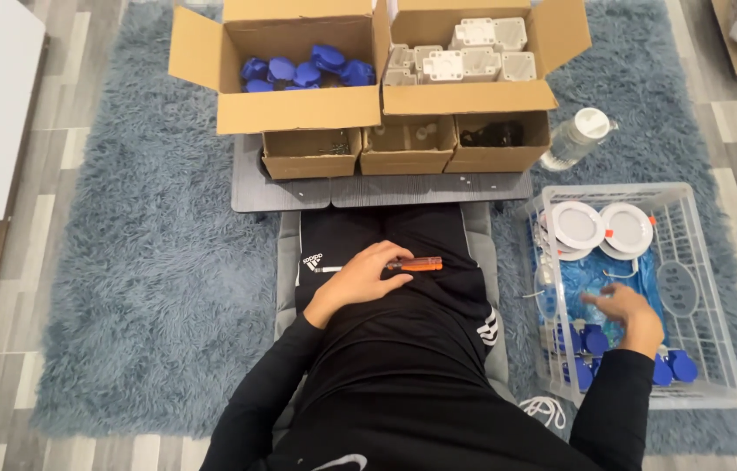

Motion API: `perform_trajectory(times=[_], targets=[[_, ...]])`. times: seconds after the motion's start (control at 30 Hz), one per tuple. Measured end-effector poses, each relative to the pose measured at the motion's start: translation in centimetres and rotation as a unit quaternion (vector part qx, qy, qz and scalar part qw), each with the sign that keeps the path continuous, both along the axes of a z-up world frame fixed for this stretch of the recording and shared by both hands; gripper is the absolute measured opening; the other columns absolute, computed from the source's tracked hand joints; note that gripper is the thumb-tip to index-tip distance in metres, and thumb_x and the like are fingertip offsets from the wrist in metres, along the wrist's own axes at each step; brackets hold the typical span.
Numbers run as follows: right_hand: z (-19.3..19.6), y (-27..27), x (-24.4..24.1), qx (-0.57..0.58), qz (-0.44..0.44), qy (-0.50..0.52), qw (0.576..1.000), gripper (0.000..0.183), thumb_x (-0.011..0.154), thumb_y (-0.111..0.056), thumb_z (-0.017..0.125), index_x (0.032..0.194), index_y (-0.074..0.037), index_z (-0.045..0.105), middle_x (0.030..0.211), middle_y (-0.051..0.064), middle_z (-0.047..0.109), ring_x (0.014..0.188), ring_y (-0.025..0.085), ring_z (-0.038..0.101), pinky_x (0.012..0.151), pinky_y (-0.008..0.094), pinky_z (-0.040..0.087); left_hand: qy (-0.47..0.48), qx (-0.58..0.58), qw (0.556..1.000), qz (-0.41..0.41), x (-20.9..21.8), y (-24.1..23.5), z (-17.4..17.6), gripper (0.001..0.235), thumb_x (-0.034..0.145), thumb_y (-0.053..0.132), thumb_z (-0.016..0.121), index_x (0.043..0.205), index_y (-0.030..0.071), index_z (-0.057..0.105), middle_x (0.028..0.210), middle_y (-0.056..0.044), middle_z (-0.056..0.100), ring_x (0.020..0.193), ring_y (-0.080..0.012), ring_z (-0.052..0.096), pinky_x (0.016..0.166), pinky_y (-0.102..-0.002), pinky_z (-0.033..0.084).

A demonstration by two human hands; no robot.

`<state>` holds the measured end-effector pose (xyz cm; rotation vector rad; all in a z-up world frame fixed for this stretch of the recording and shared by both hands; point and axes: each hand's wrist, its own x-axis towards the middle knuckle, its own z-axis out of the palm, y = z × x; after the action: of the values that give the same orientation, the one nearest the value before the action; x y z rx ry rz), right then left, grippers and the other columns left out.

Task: Assembling and inspecting small electrical components using a screwdriver

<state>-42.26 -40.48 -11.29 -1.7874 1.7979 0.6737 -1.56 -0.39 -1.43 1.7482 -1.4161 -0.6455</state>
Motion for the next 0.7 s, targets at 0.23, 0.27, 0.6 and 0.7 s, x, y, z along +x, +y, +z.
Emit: perform_trajectory(times=[0.23,0.27,0.6,0.7], targets=[[5.7,3.1,5.3,-0.215,0.149,-0.214,0.941,0.061,0.092,-0.038,0.082,0.133,0.006,0.077,0.123,0.022,0.080,0.106,0.038,0.077,0.092,0.047,0.060,0.008,0.016,1.000,-0.020,-0.6,-0.3,-0.6,0.036,0.094,0.019,0.078,0.128,0.011,0.073,0.115,-0.004,0.072,0.103,-0.0215,0.067,0.091,-0.032,0.056],[6.9,4.0,6.5,-0.261,0.191,-0.272,0.907,0.055,0.092,-0.033,0.083,0.127,0.009,0.077,0.117,0.022,0.081,0.098,0.036,0.078,0.087,0.045,0.060,0.016,0.025,0.999,-0.022,-0.6,-0.4,-0.6,0.034,0.094,0.018,0.077,0.128,0.012,0.074,0.115,-0.004,0.071,0.103,-0.0206,0.067,0.090,-0.032,0.057],[13.0,17.9,21.9,-0.185,0.361,-0.587,0.700,0.022,0.095,-0.016,0.085,0.116,-0.010,0.080,0.110,0.014,0.080,0.107,0.037,0.078,0.094,0.045,0.062,0.036,0.035,0.998,-0.033,-0.6,-0.2,-2.6,0.036,0.093,0.020,0.082,0.128,0.013,0.076,0.115,-0.012,0.075,0.108,-0.0325,0.074,0.096,-0.046,0.062],[12.1,21.5,24.6,-0.134,0.413,-0.581,0.689,0.023,0.095,-0.012,0.081,0.118,-0.006,0.077,0.109,0.016,0.080,0.102,0.037,0.079,0.093,0.046,0.061,0.070,0.047,0.996,-0.037,0.3,-0.5,-2.0,0.032,0.096,0.024,0.081,0.125,0.012,0.077,0.114,-0.009,0.075,0.107,-0.0282,0.075,0.093,-0.041,0.063]])
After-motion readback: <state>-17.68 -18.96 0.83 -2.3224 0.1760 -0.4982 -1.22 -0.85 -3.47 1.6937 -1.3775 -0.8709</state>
